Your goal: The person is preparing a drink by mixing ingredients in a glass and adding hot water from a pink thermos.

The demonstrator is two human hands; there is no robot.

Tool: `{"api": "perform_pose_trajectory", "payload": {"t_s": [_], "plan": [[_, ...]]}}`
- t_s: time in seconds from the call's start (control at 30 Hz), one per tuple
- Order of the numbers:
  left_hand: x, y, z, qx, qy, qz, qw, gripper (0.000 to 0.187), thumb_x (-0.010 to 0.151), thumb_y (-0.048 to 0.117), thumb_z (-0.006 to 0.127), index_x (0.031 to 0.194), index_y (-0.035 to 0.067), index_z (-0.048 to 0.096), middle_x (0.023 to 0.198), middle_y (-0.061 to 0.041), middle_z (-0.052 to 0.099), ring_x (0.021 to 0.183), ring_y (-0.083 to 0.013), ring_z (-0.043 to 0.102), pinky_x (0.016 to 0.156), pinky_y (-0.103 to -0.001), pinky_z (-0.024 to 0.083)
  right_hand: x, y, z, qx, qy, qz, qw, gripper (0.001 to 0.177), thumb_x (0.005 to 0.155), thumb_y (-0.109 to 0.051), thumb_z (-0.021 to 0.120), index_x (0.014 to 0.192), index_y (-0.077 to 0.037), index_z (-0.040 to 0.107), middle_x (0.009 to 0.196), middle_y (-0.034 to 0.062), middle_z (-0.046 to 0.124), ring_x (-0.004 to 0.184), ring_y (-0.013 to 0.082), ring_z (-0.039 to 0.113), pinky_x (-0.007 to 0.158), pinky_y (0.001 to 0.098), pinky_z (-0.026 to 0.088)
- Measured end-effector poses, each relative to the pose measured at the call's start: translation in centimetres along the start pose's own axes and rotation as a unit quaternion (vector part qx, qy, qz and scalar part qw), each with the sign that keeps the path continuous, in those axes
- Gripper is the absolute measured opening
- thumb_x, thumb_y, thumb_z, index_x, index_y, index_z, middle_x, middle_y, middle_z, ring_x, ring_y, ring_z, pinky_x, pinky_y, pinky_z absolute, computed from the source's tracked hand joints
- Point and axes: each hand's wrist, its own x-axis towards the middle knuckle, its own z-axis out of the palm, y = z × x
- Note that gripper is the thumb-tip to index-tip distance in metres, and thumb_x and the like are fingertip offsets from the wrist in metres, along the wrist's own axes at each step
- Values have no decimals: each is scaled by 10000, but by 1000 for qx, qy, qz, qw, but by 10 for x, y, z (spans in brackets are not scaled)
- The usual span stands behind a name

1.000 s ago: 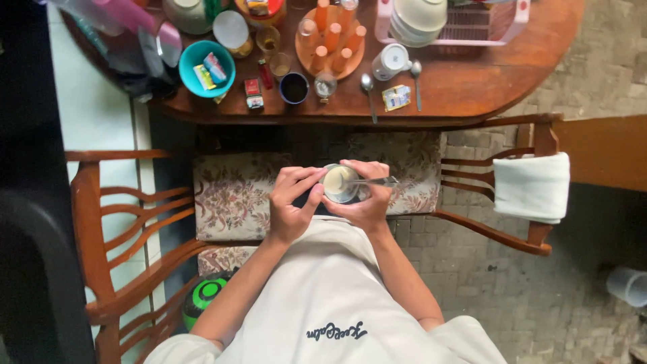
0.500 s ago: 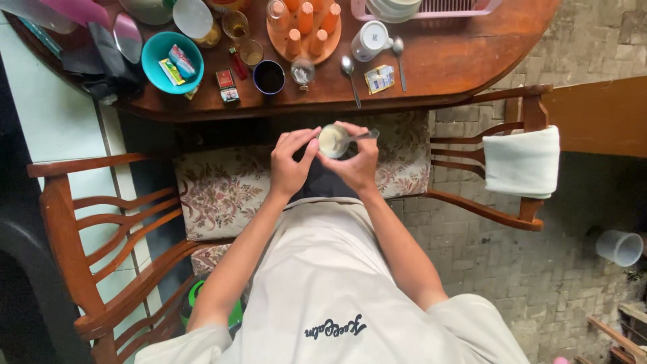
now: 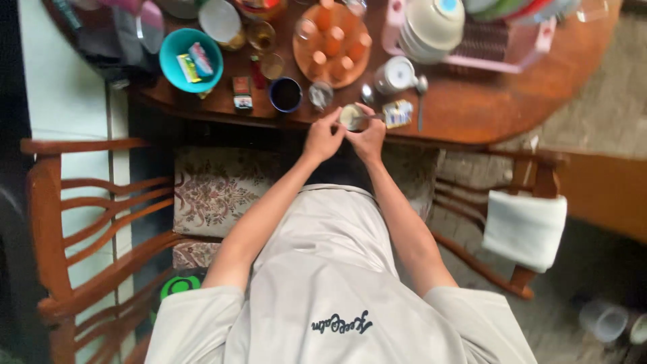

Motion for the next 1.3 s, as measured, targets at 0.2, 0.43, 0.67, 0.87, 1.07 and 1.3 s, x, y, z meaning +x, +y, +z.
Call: {"api": "perform_pose_trajectory", "payload": {"t_s": [0.2,0.43,0.67,0.87,1.07,1.3], "plan": [[23,-10,28,-6,38,-39,999,543,889,159,690,1383,-42,583,1011,-238,738,954,-358,740,860,-418,577,34,29,3,-22,-28,-94,995,639,710,-188,944,1274,-32,687,1125,148,758,1023,263,737,912,367,568],[30,-30,45,-30,57,-112,992,586,852,172,706,1376,-46,563,1020,-269,715,984,-379,732,855,-442,580,50,39,14,40,-89,7,995,703,696,-224,952,1310,-46,659,1119,124,761,1028,211,737,931,351,576],[36,6,20,-33,54,-38,997,485,889,113,648,1352,-21,599,1218,-261,686,1163,-400,659,978,-441,555,59,82,29,80,-82,-39,993,692,724,-172,933,1329,-13,635,1277,150,673,1186,235,647,1061,360,509],[43,39,-4,108,41,18,993,549,856,65,679,1395,50,578,1437,-184,569,1343,-364,529,1092,-444,475,63,71,28,57,-84,-2,995,665,717,-145,906,1309,-16,630,1276,134,670,1174,234,645,1049,355,507],[58,-6,13,316,33,20,948,884,756,42,732,1564,51,373,1548,-248,401,1435,-430,404,1149,-455,436,58,69,30,-44,-80,-6,996,759,673,-226,958,1302,-4,594,1286,169,640,1187,305,620,1034,396,487],[78,-64,53,489,46,-33,870,714,865,98,692,1524,57,420,1437,-188,504,1262,-392,519,1010,-450,526,45,69,13,-166,-136,106,971,879,632,-342,992,1279,41,538,1250,200,602,1187,344,581,1023,432,480]]}}
